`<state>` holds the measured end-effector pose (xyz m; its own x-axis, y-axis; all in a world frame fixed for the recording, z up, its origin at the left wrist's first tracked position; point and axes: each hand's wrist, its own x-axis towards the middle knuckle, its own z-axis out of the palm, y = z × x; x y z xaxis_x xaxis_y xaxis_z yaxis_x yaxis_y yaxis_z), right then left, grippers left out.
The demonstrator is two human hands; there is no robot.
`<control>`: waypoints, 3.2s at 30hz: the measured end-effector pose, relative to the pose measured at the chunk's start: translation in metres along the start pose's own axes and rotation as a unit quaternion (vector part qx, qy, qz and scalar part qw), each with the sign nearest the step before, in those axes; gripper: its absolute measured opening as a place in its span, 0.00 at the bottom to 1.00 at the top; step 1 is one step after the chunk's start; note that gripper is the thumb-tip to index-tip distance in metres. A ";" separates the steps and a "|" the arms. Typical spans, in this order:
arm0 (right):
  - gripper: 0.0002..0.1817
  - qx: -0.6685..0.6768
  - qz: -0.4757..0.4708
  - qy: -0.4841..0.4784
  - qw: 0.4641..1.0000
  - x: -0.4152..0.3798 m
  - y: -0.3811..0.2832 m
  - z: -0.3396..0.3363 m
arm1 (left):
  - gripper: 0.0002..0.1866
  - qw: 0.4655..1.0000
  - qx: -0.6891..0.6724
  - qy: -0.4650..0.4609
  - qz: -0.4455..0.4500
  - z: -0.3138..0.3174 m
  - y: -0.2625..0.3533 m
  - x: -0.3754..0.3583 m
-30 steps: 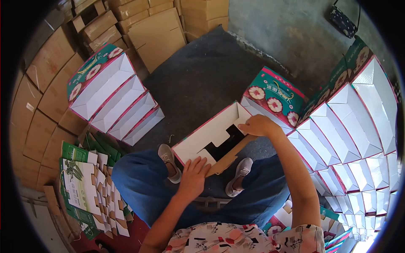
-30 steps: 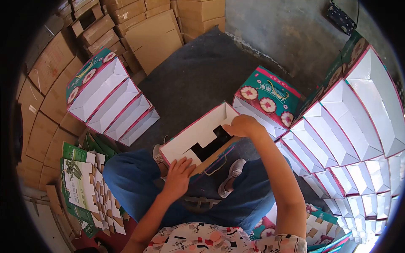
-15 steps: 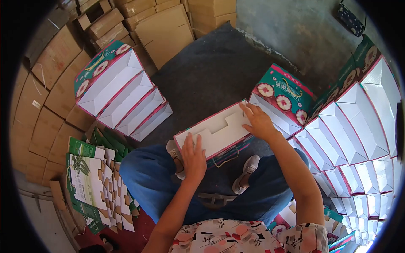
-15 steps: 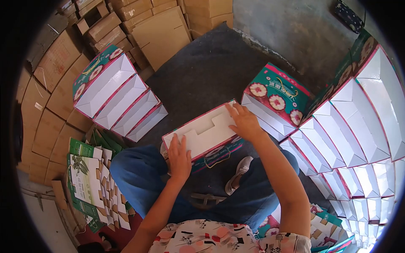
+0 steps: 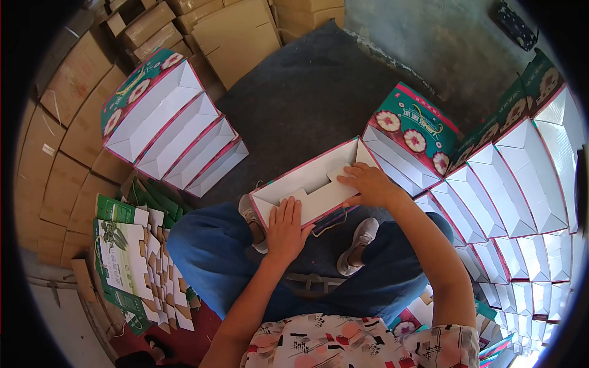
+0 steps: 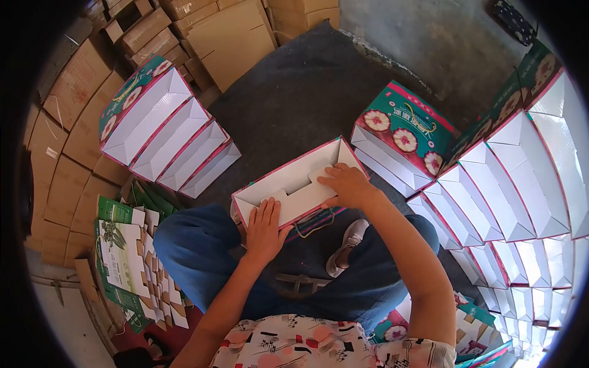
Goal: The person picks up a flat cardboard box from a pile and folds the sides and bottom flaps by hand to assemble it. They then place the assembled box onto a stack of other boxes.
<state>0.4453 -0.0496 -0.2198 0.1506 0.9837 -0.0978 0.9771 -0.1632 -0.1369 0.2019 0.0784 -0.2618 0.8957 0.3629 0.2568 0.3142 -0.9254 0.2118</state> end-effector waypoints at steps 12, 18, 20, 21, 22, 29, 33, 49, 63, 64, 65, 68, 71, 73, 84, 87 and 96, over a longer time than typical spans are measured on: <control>0.37 -0.021 -0.011 -0.068 0.997 0.007 0.005 0.000 | 0.31 0.999 -0.021 -0.025 0.009 0.000 -0.005 0.000; 0.32 0.045 -0.017 0.027 0.999 -0.006 0.003 -0.002 | 0.27 0.996 -0.084 0.037 0.009 -0.009 -0.002 -0.001; 0.29 0.103 0.035 0.108 0.988 -0.002 0.005 -0.016 | 0.27 0.981 -0.149 0.123 0.009 -0.017 -0.003 -0.005; 0.28 0.141 0.084 0.167 0.972 0.000 0.007 -0.022 | 0.27 0.971 -0.155 0.175 -0.040 -0.017 -0.009 -0.002; 0.27 0.180 0.135 0.222 0.949 -0.002 0.010 -0.025 | 0.27 0.957 -0.163 0.224 -0.089 -0.016 -0.017 -0.001; 0.43 0.525 0.384 0.166 0.741 0.010 0.093 0.035 | 0.39 0.471 -0.701 -0.011 -0.535 0.019 -0.091 0.001; 0.46 0.590 0.443 0.003 0.675 0.002 0.085 0.021 | 0.36 0.406 -0.809 -0.033 -0.423 0.124 -0.139 -0.022; 0.41 0.713 0.189 0.144 0.659 -0.032 0.052 -0.031 | 0.33 0.474 -0.816 0.176 -0.280 -0.017 -0.087 -0.002; 0.29 0.661 0.345 0.018 0.666 -0.044 0.081 0.042 | 0.28 0.519 -0.774 0.063 -0.358 0.042 -0.089 -0.035; 0.28 0.672 0.331 0.021 0.662 -0.042 0.082 0.039 | 0.27 0.528 -0.773 0.056 -0.347 0.054 -0.096 -0.040; 0.26 0.683 0.318 0.024 0.658 -0.041 0.077 0.027 | 0.27 0.560 -0.733 0.051 -0.382 0.051 -0.093 -0.039; 0.24 0.655 0.348 0.016 0.671 -0.043 0.070 0.026 | 0.27 0.649 -0.630 0.041 -0.425 0.044 -0.076 -0.031; 0.23 0.594 0.382 -0.009 0.708 -0.049 0.061 0.014 | 0.26 0.724 -0.592 0.057 -0.349 0.047 -0.075 -0.030; 0.23 0.558 0.342 -0.013 0.756 -0.043 0.066 0.014 | 0.25 0.755 -0.591 0.069 -0.275 0.043 -0.077 -0.024; 0.15 -0.190 0.171 -0.243 0.936 -0.003 0.042 0.012 | 0.30 0.886 -0.239 -0.349 -0.192 0.010 -0.071 0.053; 0.13 -0.144 0.126 -0.228 0.955 0.012 0.031 0.027 | 0.31 0.912 -0.162 -0.353 -0.133 0.022 -0.072 0.059; 0.16 -0.007 0.160 -0.165 0.973 0.000 0.041 0.037 | 0.19 0.990 -0.074 0.065 -0.102 -0.019 -0.038 0.058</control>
<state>0.4799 -0.0590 -0.2623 0.3933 0.8051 -0.4440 0.8905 -0.4537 -0.0339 0.2356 0.1363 -0.2368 0.7669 0.5605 0.3125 0.4261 -0.8089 0.4050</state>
